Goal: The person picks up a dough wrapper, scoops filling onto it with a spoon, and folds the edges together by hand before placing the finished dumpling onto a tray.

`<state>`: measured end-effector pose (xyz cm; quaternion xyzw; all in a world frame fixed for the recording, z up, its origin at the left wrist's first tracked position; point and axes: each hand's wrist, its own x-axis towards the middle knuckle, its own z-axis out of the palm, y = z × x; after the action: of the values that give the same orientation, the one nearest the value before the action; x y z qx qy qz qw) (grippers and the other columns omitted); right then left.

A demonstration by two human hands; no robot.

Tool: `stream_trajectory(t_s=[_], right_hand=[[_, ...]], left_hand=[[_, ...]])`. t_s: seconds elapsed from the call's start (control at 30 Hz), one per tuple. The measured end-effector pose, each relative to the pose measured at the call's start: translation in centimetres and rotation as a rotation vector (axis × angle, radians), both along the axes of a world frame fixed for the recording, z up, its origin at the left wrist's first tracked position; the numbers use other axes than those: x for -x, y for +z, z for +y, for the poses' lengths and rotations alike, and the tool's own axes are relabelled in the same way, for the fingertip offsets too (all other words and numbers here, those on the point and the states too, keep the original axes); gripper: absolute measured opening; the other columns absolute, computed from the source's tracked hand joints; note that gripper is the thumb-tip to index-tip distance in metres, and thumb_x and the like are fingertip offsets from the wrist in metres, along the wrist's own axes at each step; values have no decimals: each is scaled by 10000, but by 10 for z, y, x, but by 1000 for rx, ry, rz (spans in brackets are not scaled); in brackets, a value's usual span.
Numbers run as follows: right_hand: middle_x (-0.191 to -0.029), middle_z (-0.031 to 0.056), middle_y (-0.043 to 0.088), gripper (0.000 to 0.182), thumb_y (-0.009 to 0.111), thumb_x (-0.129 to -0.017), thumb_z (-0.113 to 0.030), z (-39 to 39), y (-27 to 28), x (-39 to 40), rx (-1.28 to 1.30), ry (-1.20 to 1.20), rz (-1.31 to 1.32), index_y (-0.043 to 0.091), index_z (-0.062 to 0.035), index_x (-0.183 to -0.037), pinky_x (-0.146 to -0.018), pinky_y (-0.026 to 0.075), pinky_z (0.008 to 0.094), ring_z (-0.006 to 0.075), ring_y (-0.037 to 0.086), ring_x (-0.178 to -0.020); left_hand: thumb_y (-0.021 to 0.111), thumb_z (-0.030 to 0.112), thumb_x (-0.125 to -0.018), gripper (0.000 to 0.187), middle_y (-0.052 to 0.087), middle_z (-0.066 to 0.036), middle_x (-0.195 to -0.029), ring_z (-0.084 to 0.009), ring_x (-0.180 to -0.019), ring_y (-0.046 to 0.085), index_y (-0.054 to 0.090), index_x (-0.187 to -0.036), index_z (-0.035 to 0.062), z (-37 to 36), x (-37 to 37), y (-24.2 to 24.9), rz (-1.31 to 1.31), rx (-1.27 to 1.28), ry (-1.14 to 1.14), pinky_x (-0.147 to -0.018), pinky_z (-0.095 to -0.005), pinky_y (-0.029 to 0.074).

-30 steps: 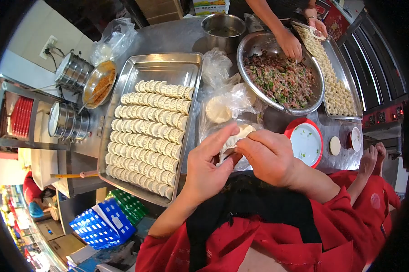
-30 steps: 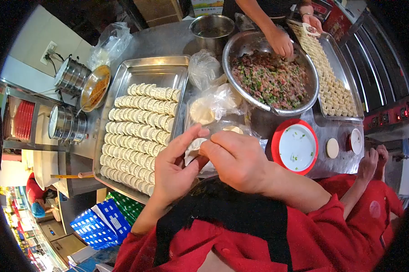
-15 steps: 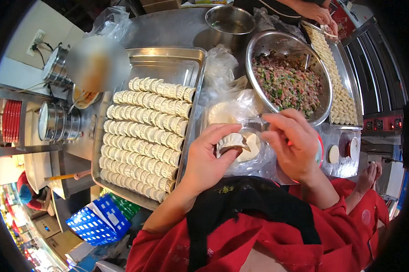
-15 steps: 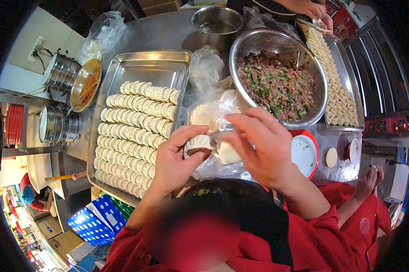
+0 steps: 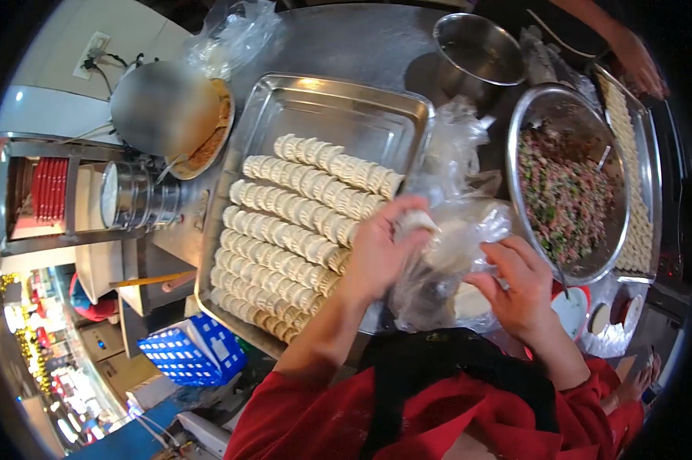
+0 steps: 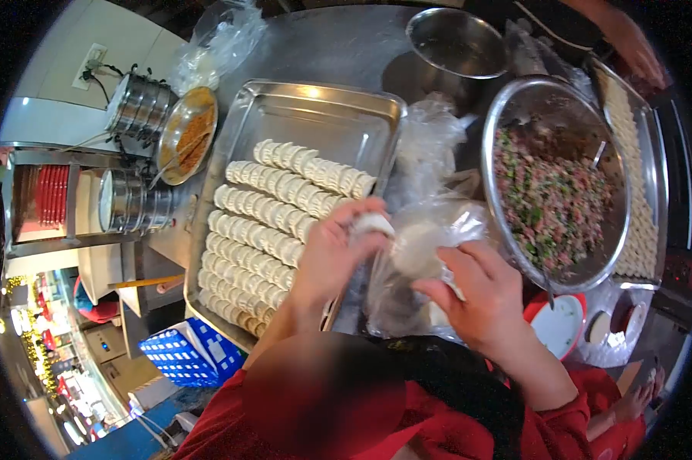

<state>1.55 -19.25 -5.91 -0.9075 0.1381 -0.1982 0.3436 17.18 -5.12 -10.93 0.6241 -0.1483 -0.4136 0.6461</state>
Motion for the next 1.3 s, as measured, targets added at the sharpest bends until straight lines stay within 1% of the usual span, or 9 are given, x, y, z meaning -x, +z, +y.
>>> stream_trajectory(t_s=[0.1,0.27,0.33,0.47,0.7,0.87,1.0,1.1,1.3], right_hand=[[-800,132,594,320,809,-687,-111,-11,3,7,-111,60,105,628,-1,-926,-554,494,340,284,594,-647],[-765,137,597,209,752,-726,-21,-7,-11,18,-211,213,144,636,5,-899,-555,493,341,284,598,-638],[-768,142,604,205,757,-720,-23,-5,-15,20,-262,195,198,640,4,-886,-560,495,349,287,605,-647],[-769,143,602,197,755,-721,-21,-5,-16,17,-304,151,210,642,4,-880,-557,493,347,288,602,-644],[-739,137,587,172,736,-732,-5,0,-5,30,-291,105,229,635,8,-871,-534,461,357,278,584,-620],[-752,141,589,106,682,-778,-18,9,-18,59,-206,70,167,628,3,-867,-572,467,385,320,587,-653],[-794,144,597,120,644,-784,-8,23,-56,83,-201,-91,153,618,-20,-900,-620,489,403,342,609,-727],[-818,126,578,116,629,-734,-47,34,-89,89,-55,-6,196,584,-37,-841,-629,499,428,344,603,-752],[-779,126,549,146,656,-786,-165,41,-110,87,114,68,271,559,-58,-806,-622,482,436,335,578,-743]], left_hand=[[648,-73,-791,369,642,-47,-982,-109,-863,607,605,-1149,5,10,-87,-30,-151,-52,342,-779,-228,501],[706,36,-762,304,688,-89,-940,-170,-801,629,670,-1065,38,53,-242,-92,-752,-394,528,-734,-277,489],[651,19,-786,272,671,-91,-961,-147,-775,608,678,-1056,40,55,-265,-93,-1035,-679,340,-746,-264,488],[638,77,-780,277,673,-160,-999,-276,-892,650,681,-1052,54,63,-284,-125,-1212,-743,192,-814,-349,500],[562,81,-756,302,650,-225,-981,-368,-944,627,677,-1035,87,67,-285,-103,-1212,-906,-51,-834,-418,493],[551,169,-795,259,664,-172,-976,-337,-932,643,622,-1001,30,66,-303,-96,-1620,-1211,-719,-813,-441,507],[525,175,-839,426,613,-219,-1129,-392,-1051,575,559,-1252,78,70,-287,-82,-1334,-995,-131,-902,-457,460],[566,194,-860,450,627,-208,-1133,-355,-1054,596,539,-1292,70,81,-227,-48,-1407,-700,-34,-923,-409,463],[621,102,-895,288,685,-95,-1033,-119,-899,644,626,-1163,-4,76,-21,0,-651,-256,-39,-797,-252,508]])
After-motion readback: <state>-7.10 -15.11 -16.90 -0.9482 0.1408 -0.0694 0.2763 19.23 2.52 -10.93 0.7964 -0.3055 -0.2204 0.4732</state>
